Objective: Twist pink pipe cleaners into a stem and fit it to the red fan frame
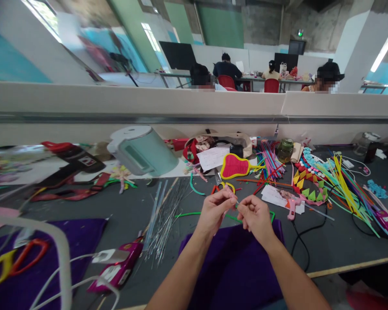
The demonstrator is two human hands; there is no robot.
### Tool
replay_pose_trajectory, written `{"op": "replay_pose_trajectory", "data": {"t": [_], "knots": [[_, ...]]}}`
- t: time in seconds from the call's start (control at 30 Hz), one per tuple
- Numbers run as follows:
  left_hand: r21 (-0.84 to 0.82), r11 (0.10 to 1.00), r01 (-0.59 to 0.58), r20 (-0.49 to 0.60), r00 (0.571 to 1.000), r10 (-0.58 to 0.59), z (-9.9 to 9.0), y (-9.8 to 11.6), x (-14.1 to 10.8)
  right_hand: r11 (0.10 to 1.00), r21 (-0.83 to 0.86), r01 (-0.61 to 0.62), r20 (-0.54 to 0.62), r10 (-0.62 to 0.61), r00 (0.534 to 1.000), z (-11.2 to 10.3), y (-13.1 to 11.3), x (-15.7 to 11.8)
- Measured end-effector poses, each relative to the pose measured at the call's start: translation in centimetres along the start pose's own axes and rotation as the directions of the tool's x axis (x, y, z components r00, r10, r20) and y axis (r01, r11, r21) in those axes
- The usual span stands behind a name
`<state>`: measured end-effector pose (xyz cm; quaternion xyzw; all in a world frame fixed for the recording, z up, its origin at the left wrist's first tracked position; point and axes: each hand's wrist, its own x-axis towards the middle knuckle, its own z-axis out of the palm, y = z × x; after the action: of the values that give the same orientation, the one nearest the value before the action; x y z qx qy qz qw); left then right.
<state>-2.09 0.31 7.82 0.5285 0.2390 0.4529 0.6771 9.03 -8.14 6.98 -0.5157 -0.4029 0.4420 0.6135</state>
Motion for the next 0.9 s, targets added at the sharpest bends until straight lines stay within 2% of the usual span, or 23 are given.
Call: {"op": "replay_pose_trajectory", "data": {"t": [0.03,0.07,0.13,0.2,0.23,0.3,0.37,0.4,0.5,0.6,0.67,0.77,0.9], "knots": [[-0.002,1.000,0.009,-0.033,0.999,-0.009,0.1,-0.1,0.0,0.980,-0.170,0.106,-0.062,-0.118,0.991,0.0,0.2,0.1],[-0.002,1.000,0.017,-0.061,0.998,-0.017,0.2,-0.2,0.0,0.920,-0.335,0.203,-0.088,-0.245,0.966,0.0,0.5,0.1],[0.006,1.000,0.026,-0.108,0.994,-0.025,0.4,-0.3,0.0,0.732,-0.586,0.348,-0.046,-0.459,0.887,0.0,1.2,0.3],[0.020,0.999,0.034,-0.150,0.988,-0.031,0.6,-0.6,-0.2,0.556,-0.718,0.419,0.040,-0.568,0.822,-0.1,1.9,0.4],[0.026,0.999,0.038,-0.170,0.985,-0.033,0.6,-0.7,-0.2,0.498,-0.751,0.434,0.073,-0.590,0.804,-0.1,2.2,0.5],[0.038,0.998,0.042,-0.198,0.980,-0.033,0.7,-1.0,-0.4,0.439,-0.783,0.440,0.105,-0.605,0.790,0.0,2.5,0.6],[0.048,0.998,0.046,-0.203,0.979,-0.035,0.6,-1.3,-0.5,0.452,-0.780,0.433,0.101,-0.592,0.800,0.2,2.6,0.5],[0.053,0.997,0.048,-0.198,0.980,-0.036,0.5,-1.4,-0.6,0.487,-0.765,0.422,0.087,-0.570,0.817,0.3,2.5,0.4],[0.068,0.996,0.054,-0.162,0.986,-0.043,0.1,-1.3,-0.6,0.690,-0.634,0.349,0.018,-0.437,0.899,0.5,1.9,0.2],[0.075,0.996,0.048,-0.098,0.994,-0.040,-0.2,-0.8,-0.7,0.911,-0.343,0.228,-0.019,-0.249,0.968,0.5,1.1,0.1],[0.075,0.996,0.042,-0.057,0.998,-0.037,-0.4,-0.4,-0.7,0.988,-0.096,0.117,0.006,-0.117,0.993,0.5,0.7,0.1],[0.072,0.997,0.022,0.003,1.000,-0.022,-0.5,0.3,-0.9,0.978,0.200,-0.067,0.106,0.046,0.993,0.5,0.2,0.0],[0.070,0.997,0.013,0.050,0.999,-0.017,-0.5,0.9,-1.2,0.899,0.375,-0.225,0.250,0.135,0.959,0.5,-0.1,-0.2]]}}
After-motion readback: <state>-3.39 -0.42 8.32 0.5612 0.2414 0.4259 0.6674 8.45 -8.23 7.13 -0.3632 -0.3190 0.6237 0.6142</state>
